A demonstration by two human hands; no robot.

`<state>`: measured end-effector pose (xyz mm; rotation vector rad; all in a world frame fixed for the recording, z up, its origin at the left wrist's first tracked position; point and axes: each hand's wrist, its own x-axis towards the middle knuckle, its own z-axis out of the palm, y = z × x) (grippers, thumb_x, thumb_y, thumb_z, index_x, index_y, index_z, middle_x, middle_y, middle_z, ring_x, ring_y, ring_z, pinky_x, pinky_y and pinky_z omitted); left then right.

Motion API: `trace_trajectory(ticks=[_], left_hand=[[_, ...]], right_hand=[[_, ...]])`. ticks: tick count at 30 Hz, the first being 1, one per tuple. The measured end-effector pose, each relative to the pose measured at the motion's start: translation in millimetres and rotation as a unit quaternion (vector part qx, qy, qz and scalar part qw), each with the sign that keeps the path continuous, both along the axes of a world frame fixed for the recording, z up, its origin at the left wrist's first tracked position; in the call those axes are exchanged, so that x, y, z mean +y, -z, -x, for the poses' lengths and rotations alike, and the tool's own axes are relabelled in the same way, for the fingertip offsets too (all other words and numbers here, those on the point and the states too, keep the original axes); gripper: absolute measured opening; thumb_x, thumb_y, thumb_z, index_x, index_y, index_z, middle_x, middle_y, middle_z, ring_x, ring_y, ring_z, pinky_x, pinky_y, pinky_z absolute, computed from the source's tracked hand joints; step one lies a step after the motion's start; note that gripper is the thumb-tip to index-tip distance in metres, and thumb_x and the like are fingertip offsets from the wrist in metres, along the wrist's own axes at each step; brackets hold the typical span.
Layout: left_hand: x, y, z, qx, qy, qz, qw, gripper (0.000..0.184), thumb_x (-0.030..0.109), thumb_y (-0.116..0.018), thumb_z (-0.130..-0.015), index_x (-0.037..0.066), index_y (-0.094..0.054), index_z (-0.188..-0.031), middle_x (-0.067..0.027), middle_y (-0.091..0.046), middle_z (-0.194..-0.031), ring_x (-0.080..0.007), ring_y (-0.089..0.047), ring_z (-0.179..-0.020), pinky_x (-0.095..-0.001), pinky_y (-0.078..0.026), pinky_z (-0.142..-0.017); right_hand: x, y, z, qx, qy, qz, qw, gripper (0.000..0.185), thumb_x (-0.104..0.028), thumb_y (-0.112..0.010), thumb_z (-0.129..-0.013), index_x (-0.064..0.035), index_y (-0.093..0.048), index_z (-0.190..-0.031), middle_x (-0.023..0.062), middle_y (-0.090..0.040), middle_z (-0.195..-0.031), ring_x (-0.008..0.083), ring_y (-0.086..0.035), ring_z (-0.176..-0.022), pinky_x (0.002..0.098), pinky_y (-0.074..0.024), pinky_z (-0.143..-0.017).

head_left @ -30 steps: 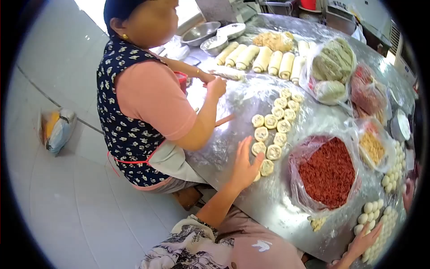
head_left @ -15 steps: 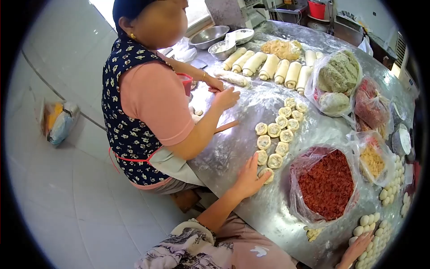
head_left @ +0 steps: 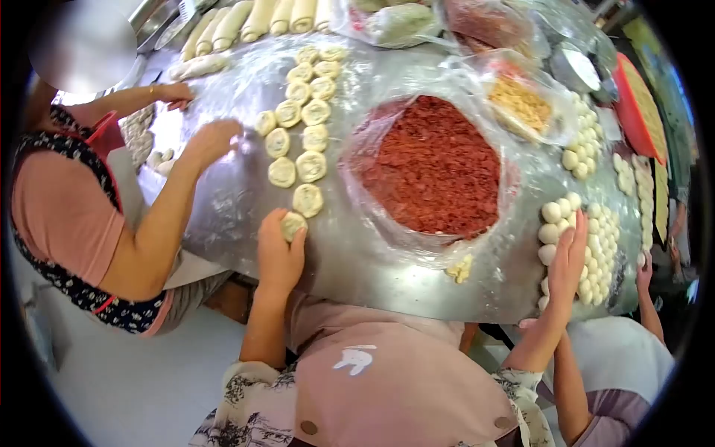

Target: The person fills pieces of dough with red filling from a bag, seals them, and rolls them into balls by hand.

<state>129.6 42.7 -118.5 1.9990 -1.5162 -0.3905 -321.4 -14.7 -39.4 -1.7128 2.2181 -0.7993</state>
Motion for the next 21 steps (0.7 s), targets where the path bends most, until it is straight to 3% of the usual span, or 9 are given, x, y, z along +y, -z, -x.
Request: trace_trajectory(ticks=[1,5,7,8,11,14,17,19,21], left_hand=[[-3,-5,1,0.021,-0.007,-0.033,0.999,0.038,0.012,-0.068,-0.08,-0.002,-0.051,-0.112,-0.0216,-0.056,-0.112,-0.0381,-0.052,-0.107,-0.0432,-0.041,-0.093],[-6,-16,6,0.08,-0.053,-0.082,0.992,0.032,0.011,-0.072,-0.077,0.001,-0.051,-0.099,-0.0162,-0.06,-0.096,-0.0316,-0.058,-0.091,-0.0387,-0.046,-0.082],[-6,-22,13,0.164,-0.075,-0.073,0.981,0.033,0.009,-0.071,-0.079,0.0,-0.052,-0.104,-0.0125,-0.06,-0.095,-0.0262,-0.059,-0.087,-0.0371,-0.047,-0.08],[-6,-24,15,0.221,-0.087,-0.068,0.969,0.033,0.008,-0.07,-0.08,-0.001,-0.053,-0.107,-0.0105,-0.06,-0.095,-0.0235,-0.059,-0.085,-0.0362,-0.048,-0.079],[-4,-31,7,0.507,-0.102,-0.063,0.854,0.033,0.007,-0.063,-0.086,-0.002,-0.053,-0.116,-0.0056,-0.06,-0.095,-0.0165,-0.059,-0.085,-0.0338,-0.049,-0.078],[-9,-39,-10,0.753,-0.033,-0.012,0.657,0.032,0.014,-0.053,-0.094,-0.002,-0.052,-0.122,-0.0077,-0.06,-0.101,-0.016,-0.059,-0.088,-0.0306,-0.049,-0.077],[-30,-81,13,0.843,-0.028,-0.014,0.537,0.033,0.017,-0.052,-0.095,-0.002,-0.05,-0.123,-0.0098,-0.06,-0.105,-0.0191,-0.059,-0.091,-0.0322,-0.05,-0.079],[-40,-92,30,0.858,-0.015,-0.065,0.509,0.033,0.017,-0.052,-0.096,-0.002,-0.05,-0.123,-0.011,-0.06,-0.106,-0.0213,-0.06,-0.092,-0.034,-0.051,-0.081],[-56,-97,50,0.862,0.019,-0.098,0.496,0.033,0.018,-0.052,-0.096,-0.002,-0.049,-0.122,-0.0131,-0.06,-0.108,-0.0244,-0.061,-0.096,-0.0342,-0.053,-0.082]], right_hand=[[-6,-11,-12,-0.067,-0.015,0.042,0.997,0.047,-0.024,-0.041,-0.099,0.0016,-0.04,-0.138,0.0198,-0.04,-0.143,0.029,-0.035,-0.135,0.0359,-0.0252,-0.111],[-33,-46,-75,-0.021,-0.152,0.085,0.984,0.04,-0.019,-0.053,-0.094,0.0015,-0.051,-0.128,0.0183,-0.057,-0.126,0.028,-0.052,-0.12,0.0347,-0.0377,-0.102],[-44,-65,-117,-0.094,-0.255,-0.024,0.962,0.04,-0.022,-0.057,-0.093,0.0022,-0.053,-0.124,0.0187,-0.059,-0.121,0.031,-0.055,-0.116,0.0371,-0.0412,-0.099],[-52,-61,-132,-0.069,-0.311,-0.032,0.947,0.041,-0.024,-0.058,-0.092,0.0021,-0.053,-0.123,0.0208,-0.058,-0.122,0.0339,-0.054,-0.116,0.0391,-0.0409,-0.099],[-77,-15,-156,0.082,-0.375,-0.013,0.923,0.045,-0.029,-0.059,-0.09,0.0001,-0.052,-0.125,0.0253,-0.051,-0.129,0.0408,-0.048,-0.119,0.0441,-0.0386,-0.102],[-96,-7,-172,0.204,-0.291,-0.078,0.932,0.051,-0.031,-0.06,-0.089,-0.0007,-0.048,-0.129,0.0262,-0.044,-0.135,0.0449,-0.039,-0.126,0.0443,-0.0364,-0.105],[-90,-2,-183,0.252,-0.279,-0.103,0.921,0.045,-0.03,-0.062,-0.088,-0.0015,-0.052,-0.122,0.0232,-0.05,-0.126,0.0422,-0.044,-0.121,0.0446,-0.0418,-0.098],[-88,-15,-181,0.252,-0.309,-0.172,0.901,0.04,-0.028,-0.063,-0.087,-0.0021,-0.054,-0.117,0.0211,-0.053,-0.119,0.0395,-0.048,-0.115,0.0444,-0.0444,-0.094],[-84,-21,-176,0.239,-0.317,-0.147,0.906,0.032,-0.02,-0.067,-0.083,-0.0015,-0.056,-0.106,0.019,-0.056,-0.111,0.0359,-0.053,-0.107,0.0437,-0.0481,-0.088]])
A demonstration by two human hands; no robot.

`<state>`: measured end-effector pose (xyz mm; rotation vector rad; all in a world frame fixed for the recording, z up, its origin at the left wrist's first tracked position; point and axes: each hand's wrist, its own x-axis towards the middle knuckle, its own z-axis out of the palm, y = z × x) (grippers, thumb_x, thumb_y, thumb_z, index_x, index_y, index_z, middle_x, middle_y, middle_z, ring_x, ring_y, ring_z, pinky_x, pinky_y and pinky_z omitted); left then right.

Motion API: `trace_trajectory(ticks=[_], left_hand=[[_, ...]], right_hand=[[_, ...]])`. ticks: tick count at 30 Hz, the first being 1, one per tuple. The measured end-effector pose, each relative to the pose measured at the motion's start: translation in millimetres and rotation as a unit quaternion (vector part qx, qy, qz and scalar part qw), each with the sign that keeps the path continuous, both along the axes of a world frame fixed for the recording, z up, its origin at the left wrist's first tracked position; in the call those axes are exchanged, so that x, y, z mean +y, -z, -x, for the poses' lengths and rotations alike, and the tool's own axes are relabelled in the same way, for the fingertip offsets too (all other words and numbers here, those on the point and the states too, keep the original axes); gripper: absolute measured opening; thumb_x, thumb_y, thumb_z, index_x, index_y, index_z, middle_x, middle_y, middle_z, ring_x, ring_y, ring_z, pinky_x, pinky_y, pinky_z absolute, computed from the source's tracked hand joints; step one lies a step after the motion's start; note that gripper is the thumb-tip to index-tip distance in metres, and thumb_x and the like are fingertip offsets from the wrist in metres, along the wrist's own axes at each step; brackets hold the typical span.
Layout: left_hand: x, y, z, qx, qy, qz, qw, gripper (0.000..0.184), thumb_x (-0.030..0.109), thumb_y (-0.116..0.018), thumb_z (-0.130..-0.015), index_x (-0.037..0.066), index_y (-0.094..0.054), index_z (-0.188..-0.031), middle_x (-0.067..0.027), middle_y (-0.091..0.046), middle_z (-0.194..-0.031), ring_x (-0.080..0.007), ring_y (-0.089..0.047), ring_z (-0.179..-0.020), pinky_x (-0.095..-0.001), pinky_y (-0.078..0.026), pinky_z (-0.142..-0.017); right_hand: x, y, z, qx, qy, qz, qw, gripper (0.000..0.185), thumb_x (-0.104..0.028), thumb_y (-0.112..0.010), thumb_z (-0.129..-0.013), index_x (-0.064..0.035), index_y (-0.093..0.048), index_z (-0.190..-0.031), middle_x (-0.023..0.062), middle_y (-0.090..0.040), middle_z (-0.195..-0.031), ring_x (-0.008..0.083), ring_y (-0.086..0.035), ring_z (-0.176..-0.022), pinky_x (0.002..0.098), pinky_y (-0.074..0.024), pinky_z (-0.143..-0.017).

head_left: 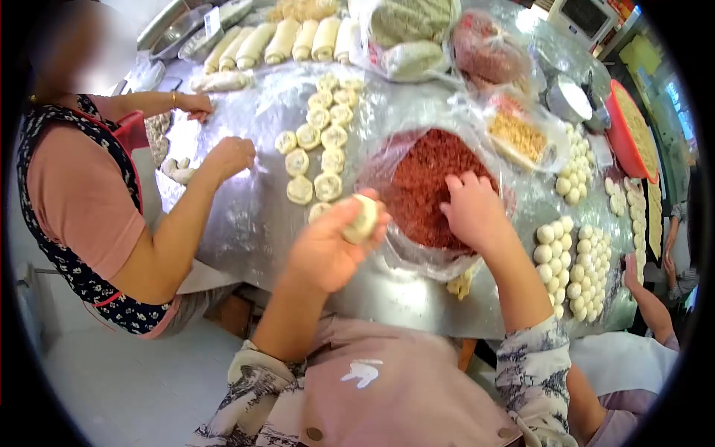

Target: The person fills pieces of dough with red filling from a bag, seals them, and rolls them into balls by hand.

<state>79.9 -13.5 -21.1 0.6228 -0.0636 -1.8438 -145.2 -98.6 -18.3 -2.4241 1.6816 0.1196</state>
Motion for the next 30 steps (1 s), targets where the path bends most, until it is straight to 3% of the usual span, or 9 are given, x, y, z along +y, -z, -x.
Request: trace_trajectory(ticks=[5,9,14,16,19,22,23,25,30], left_hand=[[-32,7,50,-0.018,0.086,0.074,0.993,0.029,0.016,-0.053,-0.096,-0.001,-0.051,-0.119,-0.0134,-0.059,-0.107,-0.0216,-0.06,-0.095,-0.0292,-0.053,-0.079],[-49,2,72,-0.009,0.05,0.026,0.998,0.025,0.011,-0.052,-0.096,0.002,-0.051,-0.119,-0.0119,-0.059,-0.107,-0.0229,-0.061,-0.098,-0.0314,-0.053,-0.088],[-56,8,79,-0.048,0.071,0.028,0.996,0.025,0.002,-0.051,-0.094,0.003,-0.051,-0.119,-0.012,-0.059,-0.107,-0.0222,-0.062,-0.095,-0.0298,-0.053,-0.082],[-61,13,82,-0.083,0.07,0.012,0.994,0.026,0.001,-0.051,-0.094,0.003,-0.051,-0.119,-0.0119,-0.059,-0.107,-0.0217,-0.062,-0.092,-0.0286,-0.053,-0.08],[-68,21,91,-0.14,0.031,-0.004,0.99,0.026,0.002,-0.052,-0.093,0.001,-0.051,-0.119,-0.0108,-0.059,-0.105,-0.0212,-0.061,-0.091,-0.0285,-0.054,-0.079],[-75,21,97,-0.019,0.026,0.01,0.999,0.018,0.016,-0.044,-0.099,0.006,-0.052,-0.113,-0.0067,-0.059,-0.1,-0.0156,-0.059,-0.09,-0.0333,-0.048,-0.087],[-75,19,99,-0.001,0.034,0.024,0.999,0.019,0.018,-0.041,-0.101,0.007,-0.052,-0.112,-0.0059,-0.059,-0.099,-0.0149,-0.058,-0.09,-0.0333,-0.047,-0.087],[-75,18,102,0.033,0.046,0.055,0.997,0.022,0.022,-0.035,-0.103,0.008,-0.051,-0.111,-0.0042,-0.059,-0.095,-0.0136,-0.056,-0.088,-0.0333,-0.045,-0.087],[-69,21,102,-0.015,0.014,0.039,0.999,0.028,0.023,-0.031,-0.104,0.005,-0.047,-0.118,-0.0069,-0.055,-0.109,-0.0159,-0.054,-0.095,-0.0354,-0.043,-0.091]], right_hand=[[-6,-15,5,0.016,-0.047,-0.051,0.997,0.029,-0.018,-0.071,-0.078,-0.0013,-0.059,-0.099,0.0204,-0.062,-0.095,0.0384,-0.061,-0.09,0.046,-0.0502,-0.081],[-21,-12,13,-0.062,-0.047,-0.083,0.993,0.019,-0.016,-0.069,-0.075,-0.0025,-0.063,-0.087,0.0196,-0.064,-0.083,0.0365,-0.062,-0.087,0.0465,-0.049,-0.076],[-30,-11,29,-0.191,-0.033,-0.095,0.976,0.019,-0.02,-0.07,-0.078,-0.0043,-0.064,-0.089,0.0187,-0.065,-0.078,0.0359,-0.062,-0.075,0.0425,-0.0487,-0.067],[-33,-19,29,-0.242,-0.013,-0.093,0.966,0.018,-0.019,-0.069,-0.08,-0.0041,-0.065,-0.089,0.0168,-0.064,-0.074,0.0312,-0.061,-0.068,0.0384,-0.0476,-0.063],[-29,-34,27,-0.325,0.039,-0.045,0.944,0.015,-0.015,-0.068,-0.083,-0.0039,-0.065,-0.092,0.0025,-0.056,-0.065,0.0084,-0.047,-0.059,0.0271,-0.041,-0.055],[-26,-47,18,-0.364,0.055,-0.1,0.924,0.015,-0.015,-0.068,-0.083,-0.0032,-0.065,-0.092,0.001,-0.058,-0.067,0.008,-0.049,-0.06,0.026,-0.0418,-0.056],[-25,-43,15,-0.385,0.049,-0.108,0.915,0.018,-0.018,-0.068,-0.081,-0.0038,-0.066,-0.092,0.0099,-0.061,-0.067,0.0165,-0.055,-0.06,0.0313,-0.045,-0.057],[-20,-46,7,-0.368,0.016,-0.102,0.924,0.024,-0.019,-0.069,-0.08,-0.0034,-0.065,-0.097,0.0136,-0.065,-0.078,0.0211,-0.06,-0.068,0.032,-0.0483,-0.063],[-7,-46,10,-0.364,-0.019,-0.025,0.931,0.03,-0.013,-0.068,-0.08,-0.0031,-0.062,-0.108,0.017,-0.067,-0.095,0.0266,-0.065,-0.081,0.0344,-0.0515,-0.071]])
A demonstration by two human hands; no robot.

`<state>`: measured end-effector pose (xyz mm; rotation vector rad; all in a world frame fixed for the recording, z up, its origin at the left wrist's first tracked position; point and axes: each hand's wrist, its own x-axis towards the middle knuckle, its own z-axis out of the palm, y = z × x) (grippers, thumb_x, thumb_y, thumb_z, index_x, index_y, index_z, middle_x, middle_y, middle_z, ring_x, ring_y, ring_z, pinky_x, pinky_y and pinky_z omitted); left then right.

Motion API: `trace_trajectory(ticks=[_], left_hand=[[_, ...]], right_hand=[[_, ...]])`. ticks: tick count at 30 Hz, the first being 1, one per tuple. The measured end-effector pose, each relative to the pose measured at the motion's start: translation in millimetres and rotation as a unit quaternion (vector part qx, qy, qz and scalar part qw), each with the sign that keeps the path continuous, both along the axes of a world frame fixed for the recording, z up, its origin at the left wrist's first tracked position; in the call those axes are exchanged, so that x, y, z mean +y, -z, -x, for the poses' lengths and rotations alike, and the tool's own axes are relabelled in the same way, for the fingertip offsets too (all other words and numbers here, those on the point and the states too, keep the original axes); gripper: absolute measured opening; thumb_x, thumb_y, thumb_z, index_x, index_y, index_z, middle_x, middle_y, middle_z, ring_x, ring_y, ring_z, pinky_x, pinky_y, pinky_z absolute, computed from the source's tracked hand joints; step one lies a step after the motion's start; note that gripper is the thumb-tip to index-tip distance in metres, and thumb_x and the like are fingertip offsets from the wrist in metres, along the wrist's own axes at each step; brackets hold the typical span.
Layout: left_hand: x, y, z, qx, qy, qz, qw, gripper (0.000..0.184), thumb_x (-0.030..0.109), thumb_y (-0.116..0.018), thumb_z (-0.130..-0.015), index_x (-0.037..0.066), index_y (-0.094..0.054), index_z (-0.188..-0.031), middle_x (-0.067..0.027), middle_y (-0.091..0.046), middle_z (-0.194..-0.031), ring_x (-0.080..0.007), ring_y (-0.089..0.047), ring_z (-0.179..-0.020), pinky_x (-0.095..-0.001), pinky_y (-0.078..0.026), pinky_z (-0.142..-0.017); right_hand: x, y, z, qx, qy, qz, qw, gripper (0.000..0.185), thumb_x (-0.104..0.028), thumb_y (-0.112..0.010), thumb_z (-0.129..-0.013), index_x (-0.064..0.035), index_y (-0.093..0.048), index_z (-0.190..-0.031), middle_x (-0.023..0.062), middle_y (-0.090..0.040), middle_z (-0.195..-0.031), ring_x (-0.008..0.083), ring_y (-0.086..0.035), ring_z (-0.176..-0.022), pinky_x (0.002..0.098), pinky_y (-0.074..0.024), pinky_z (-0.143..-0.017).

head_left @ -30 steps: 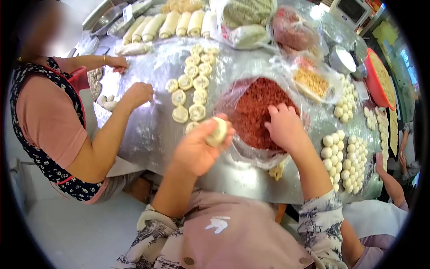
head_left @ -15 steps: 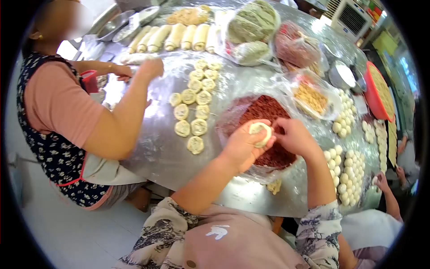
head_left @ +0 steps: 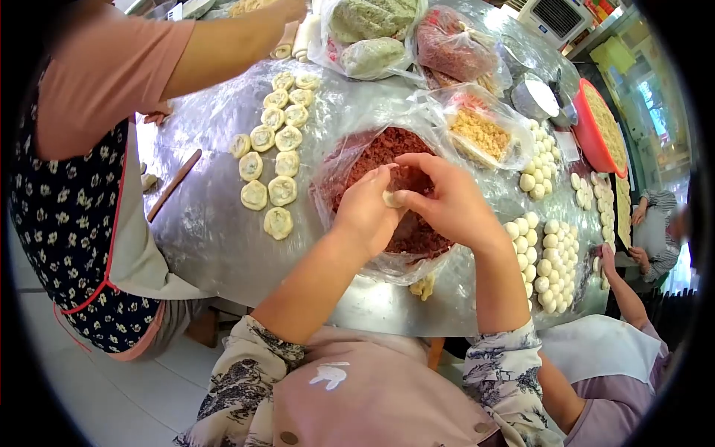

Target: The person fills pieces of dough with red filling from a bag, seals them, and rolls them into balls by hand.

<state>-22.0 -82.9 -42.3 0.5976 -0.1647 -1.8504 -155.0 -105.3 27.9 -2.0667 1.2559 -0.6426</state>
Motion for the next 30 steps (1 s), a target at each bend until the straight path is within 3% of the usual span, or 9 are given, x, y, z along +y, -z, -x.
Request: trace_trajectory(ticks=[2,8,13,16,19,23,26,27,30], left_hand=[[4,-13,1,-0.005,-0.006,-0.027,1.0,0.029,0.023,-0.032,-0.104,0.004,-0.045,-0.121,-0.0083,-0.054,-0.114,-0.0177,-0.054,-0.1,-0.0361,-0.043,-0.093],[12,-19,11,-0.047,0.013,0.05,0.998,0.028,0.018,-0.038,-0.102,0.002,-0.051,-0.12,-0.0084,-0.056,-0.117,-0.0175,-0.054,-0.104,-0.0364,-0.042,-0.097],[8,-5,5,-0.027,0.006,0.013,1.0,0.029,0.016,-0.039,-0.101,0.002,-0.051,-0.123,-0.0069,-0.056,-0.117,-0.0155,-0.055,-0.105,-0.0341,-0.043,-0.094],[5,-5,6,-0.008,0.017,0.051,0.998,0.028,0.017,-0.04,-0.101,0.002,-0.051,-0.123,-0.0072,-0.056,-0.115,-0.016,-0.055,-0.105,-0.0338,-0.044,-0.094],[4,-1,10,-0.03,0.018,0.037,0.999,0.027,0.017,-0.041,-0.101,0.002,-0.051,-0.121,-0.0075,-0.056,-0.114,-0.0161,-0.055,-0.106,-0.0344,-0.043,-0.094],[2,-2,1,-0.035,-0.012,0.007,0.999,0.025,0.016,-0.043,-0.1,0.001,-0.051,-0.119,-0.0103,-0.056,-0.114,-0.019,-0.056,-0.105,-0.0361,-0.046,-0.096],[0,-3,-10,-0.018,-0.019,-0.014,1.0,0.026,0.015,-0.043,-0.1,-0.001,-0.051,-0.118,-0.0126,-0.056,-0.113,-0.0225,-0.057,-0.104,-0.0378,-0.048,-0.097],[0,-3,-13,-0.004,-0.015,-0.015,1.0,0.026,0.015,-0.043,-0.1,-0.002,-0.05,-0.119,-0.0131,-0.057,-0.112,-0.0237,-0.058,-0.104,-0.0384,-0.048,-0.097],[0,-2,-21,0.058,0.017,0.008,0.998,0.028,0.017,-0.041,-0.101,-0.002,-0.05,-0.12,-0.0141,-0.057,-0.114,-0.0248,-0.058,-0.106,-0.0389,-0.048,-0.098]], right_hand=[[5,-3,6,-0.038,-0.005,-0.063,0.997,0.032,-0.008,-0.068,-0.08,-0.0026,-0.06,-0.11,0.0164,-0.068,-0.096,0.0263,-0.067,-0.084,0.0343,-0.0522,-0.073],[17,1,6,-0.067,0.046,-0.051,0.995,0.037,-0.002,-0.068,-0.078,-0.004,-0.057,-0.114,0.0146,-0.069,-0.097,0.0235,-0.068,-0.09,0.0319,-0.0529,-0.079],[11,12,13,-0.047,0.061,0.028,0.997,0.022,-0.009,-0.072,-0.078,-0.0034,-0.065,-0.098,0.0123,-0.067,-0.085,0.0236,-0.065,-0.073,0.0307,-0.0517,-0.066],[11,17,8,-0.077,0.081,-0.028,0.993,0.023,-0.008,-0.072,-0.078,-0.0032,-0.064,-0.099,0.0126,-0.067,-0.086,0.0228,-0.066,-0.075,0.0309,-0.0522,-0.068],[14,14,1,-0.071,0.087,0.009,0.994,0.023,-0.007,-0.072,-0.078,-0.0025,-0.062,-0.099,0.0123,-0.068,-0.087,0.0205,-0.066,-0.076,0.0306,-0.0524,-0.069],[9,15,9,-0.14,0.093,-0.046,0.985,0.023,-0.005,-0.068,-0.08,-0.0024,-0.061,-0.101,0.0118,-0.069,-0.089,0.0253,-0.067,-0.079,0.0316,-0.0527,-0.072],[4,24,15,-0.004,0.099,-0.001,0.995,0.022,-0.007,-0.063,-0.085,-0.0026,-0.062,-0.107,0.0129,-0.068,-0.097,0.0289,-0.066,-0.086,0.0331,-0.0515,-0.079],[0,29,13,0.045,0.032,0.133,0.99,0.025,-0.011,-0.058,-0.09,-0.0016,-0.06,-0.113,0.0159,-0.065,-0.106,0.0308,-0.063,-0.099,0.0352,-0.0485,-0.088],[10,20,9,-0.09,0.085,-0.089,0.988,0.03,-0.016,-0.057,-0.091,0.0004,-0.058,-0.116,0.0179,-0.063,-0.112,0.032,-0.058,-0.111,0.0367,-0.0424,-0.099]])
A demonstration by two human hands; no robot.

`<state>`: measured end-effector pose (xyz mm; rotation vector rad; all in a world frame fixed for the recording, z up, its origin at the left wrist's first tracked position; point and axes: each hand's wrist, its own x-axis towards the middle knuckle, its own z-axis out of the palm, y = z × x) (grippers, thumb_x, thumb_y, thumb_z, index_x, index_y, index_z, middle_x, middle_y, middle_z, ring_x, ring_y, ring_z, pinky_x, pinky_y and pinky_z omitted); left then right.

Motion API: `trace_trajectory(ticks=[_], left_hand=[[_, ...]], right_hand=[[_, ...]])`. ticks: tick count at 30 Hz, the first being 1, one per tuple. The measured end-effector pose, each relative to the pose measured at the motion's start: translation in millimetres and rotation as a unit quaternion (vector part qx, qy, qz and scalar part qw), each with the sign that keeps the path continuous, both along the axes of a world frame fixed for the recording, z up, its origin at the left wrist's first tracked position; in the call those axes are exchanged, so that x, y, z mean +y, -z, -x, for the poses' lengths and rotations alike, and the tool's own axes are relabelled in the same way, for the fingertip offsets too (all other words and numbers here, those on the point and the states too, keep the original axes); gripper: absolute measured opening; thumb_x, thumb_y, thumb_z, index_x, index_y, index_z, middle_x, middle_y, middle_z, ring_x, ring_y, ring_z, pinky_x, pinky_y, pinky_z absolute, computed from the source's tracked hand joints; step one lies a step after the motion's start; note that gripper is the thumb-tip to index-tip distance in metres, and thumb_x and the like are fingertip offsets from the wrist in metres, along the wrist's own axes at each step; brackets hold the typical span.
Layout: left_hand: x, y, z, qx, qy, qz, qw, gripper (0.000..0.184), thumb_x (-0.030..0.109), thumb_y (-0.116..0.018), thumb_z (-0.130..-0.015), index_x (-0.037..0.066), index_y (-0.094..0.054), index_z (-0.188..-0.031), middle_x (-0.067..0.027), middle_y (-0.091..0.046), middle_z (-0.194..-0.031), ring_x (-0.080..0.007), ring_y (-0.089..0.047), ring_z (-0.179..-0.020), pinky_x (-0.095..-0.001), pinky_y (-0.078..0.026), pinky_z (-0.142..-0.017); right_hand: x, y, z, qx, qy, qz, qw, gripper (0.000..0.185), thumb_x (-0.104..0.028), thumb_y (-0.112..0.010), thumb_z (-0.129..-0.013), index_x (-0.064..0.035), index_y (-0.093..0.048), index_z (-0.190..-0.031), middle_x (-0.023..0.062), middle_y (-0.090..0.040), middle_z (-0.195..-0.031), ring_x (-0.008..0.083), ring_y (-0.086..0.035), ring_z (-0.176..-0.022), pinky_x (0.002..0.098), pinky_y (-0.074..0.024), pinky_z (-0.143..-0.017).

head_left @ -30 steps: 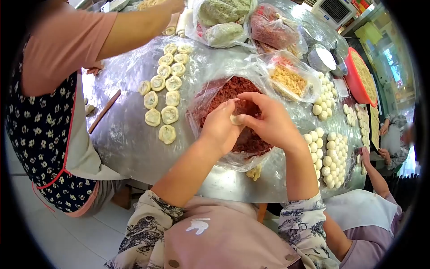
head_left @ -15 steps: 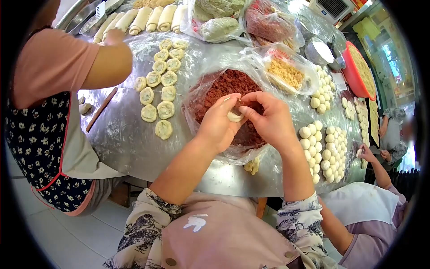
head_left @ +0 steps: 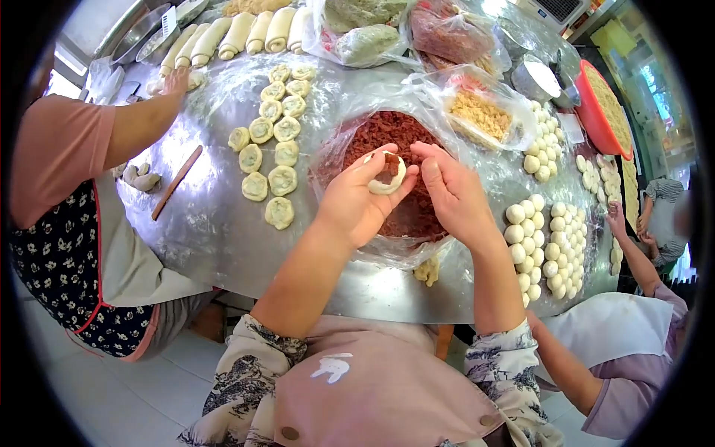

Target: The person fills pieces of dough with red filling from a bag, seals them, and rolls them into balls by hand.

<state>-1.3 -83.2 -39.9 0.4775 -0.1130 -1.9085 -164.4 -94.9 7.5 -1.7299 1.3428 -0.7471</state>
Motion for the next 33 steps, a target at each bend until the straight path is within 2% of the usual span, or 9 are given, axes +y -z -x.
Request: trace_trajectory(ticks=[5,10,12,13,17,21,27,30,33], left_hand=[[5,-7,4,0.023,0.071,0.031,0.997,0.031,0.021,-0.039,-0.101,0.001,-0.051,-0.122,-0.0122,-0.058,-0.119,-0.0205,-0.061,-0.103,-0.034,-0.051,-0.088],[9,5,9,0.085,0.114,0.152,0.978,0.027,0.015,-0.04,-0.101,0.002,-0.048,-0.124,-0.0056,-0.059,-0.111,-0.0071,-0.058,-0.081,-0.0174,-0.047,-0.065],[11,-5,10,0.0,0.102,0.115,0.988,0.027,0.012,-0.04,-0.101,0.003,-0.047,-0.125,-0.0031,-0.057,-0.105,-0.0072,-0.057,-0.082,-0.0182,-0.047,-0.067],[11,-14,14,-0.055,0.09,0.08,0.991,0.027,0.011,-0.039,-0.1,0.003,-0.046,-0.126,-0.0032,-0.057,-0.105,-0.0074,-0.057,-0.083,-0.0183,-0.047,-0.068],[13,-10,16,-0.157,0.104,0.069,0.98,0.033,0.009,-0.037,-0.1,0.002,-0.043,-0.131,-0.0071,-0.055,-0.119,-0.0126,-0.057,-0.102,-0.0239,-0.048,-0.085],[12,-10,24,0.031,0.095,0.111,0.989,0.036,0.016,-0.035,-0.102,0.002,-0.039,-0.135,-0.011,-0.048,-0.132,-0.0194,-0.047,-0.124,-0.0335,-0.038,-0.106],[15,-11,33,-0.128,0.061,0.142,0.98,0.038,0.021,-0.035,-0.103,0.001,-0.039,-0.134,-0.0109,-0.049,-0.131,-0.0195,-0.05,-0.121,-0.0331,-0.041,-0.103],[13,-18,34,-0.15,0.052,0.135,0.978,0.04,0.019,-0.035,-0.103,0.002,-0.036,-0.138,-0.0109,-0.049,-0.132,-0.0186,-0.052,-0.117,-0.0328,-0.044,-0.101],[16,-44,39,-0.025,0.008,0.12,0.992,0.044,0.016,-0.036,-0.102,0.002,-0.03,-0.143,-0.0102,-0.049,-0.132,-0.0185,-0.054,-0.114,-0.0312,-0.043,-0.099]], right_hand=[[12,21,-7,0.139,-0.087,0.251,0.954,0.072,-0.039,-0.066,-0.084,0.0009,-0.037,-0.136,0.0181,-0.046,-0.136,0.0446,-0.032,-0.133,0.0542,-0.0242,-0.109],[11,34,-9,0.149,-0.069,0.337,0.927,0.067,-0.056,-0.052,-0.087,-0.0036,-0.045,-0.129,0.0137,-0.051,-0.132,0.0432,-0.033,-0.134,0.0534,-0.0236,-0.11],[11,35,-13,0.152,-0.069,0.365,0.916,0.063,-0.056,-0.048,-0.09,-0.0041,-0.047,-0.125,0.0135,-0.054,-0.129,0.0441,-0.037,-0.131,0.0537,-0.0245,-0.109],[12,35,-18,0.12,-0.039,0.375,0.919,0.059,-0.055,-0.059,-0.082,-0.0053,-0.055,-0.114,0.0139,-0.06,-0.118,0.043,-0.044,-0.126,0.0551,-0.0291,-0.106],[8,43,-18,0.057,-0.024,0.383,0.922,0.044,-0.045,-0.054,-0.091,-0.005,-0.058,-0.11,0.0137,-0.062,-0.115,0.042,-0.045,-0.126,0.0538,-0.029,-0.106],[9,43,-15,-0.022,0.014,0.354,0.935,0.031,-0.032,-0.05,-0.097,-0.0055,-0.06,-0.108,0.0124,-0.065,-0.111,0.0408,-0.05,-0.123,0.0509,-0.0303,-0.107],[13,37,-27,0.03,0.072,0.438,0.896,0.025,-0.025,-0.051,-0.096,-0.0037,-0.06,-0.107,0.0131,-0.065,-0.107,0.0415,-0.054,-0.116,0.0493,-0.0379,-0.103],[7,40,-30,0.01,0.086,0.413,0.907,0.028,-0.025,-0.047,-0.099,-0.0013,-0.06,-0.107,0.0114,-0.066,-0.107,0.0351,-0.058,-0.114,0.0432,-0.0412,-0.1],[7,26,-33,-0.306,0.179,0.105,0.929,0.039,-0.03,-0.038,-0.103,0.0024,-0.057,-0.114,0.0113,-0.065,-0.113,0.026,-0.058,-0.112,0.037,-0.0425,-0.099]])
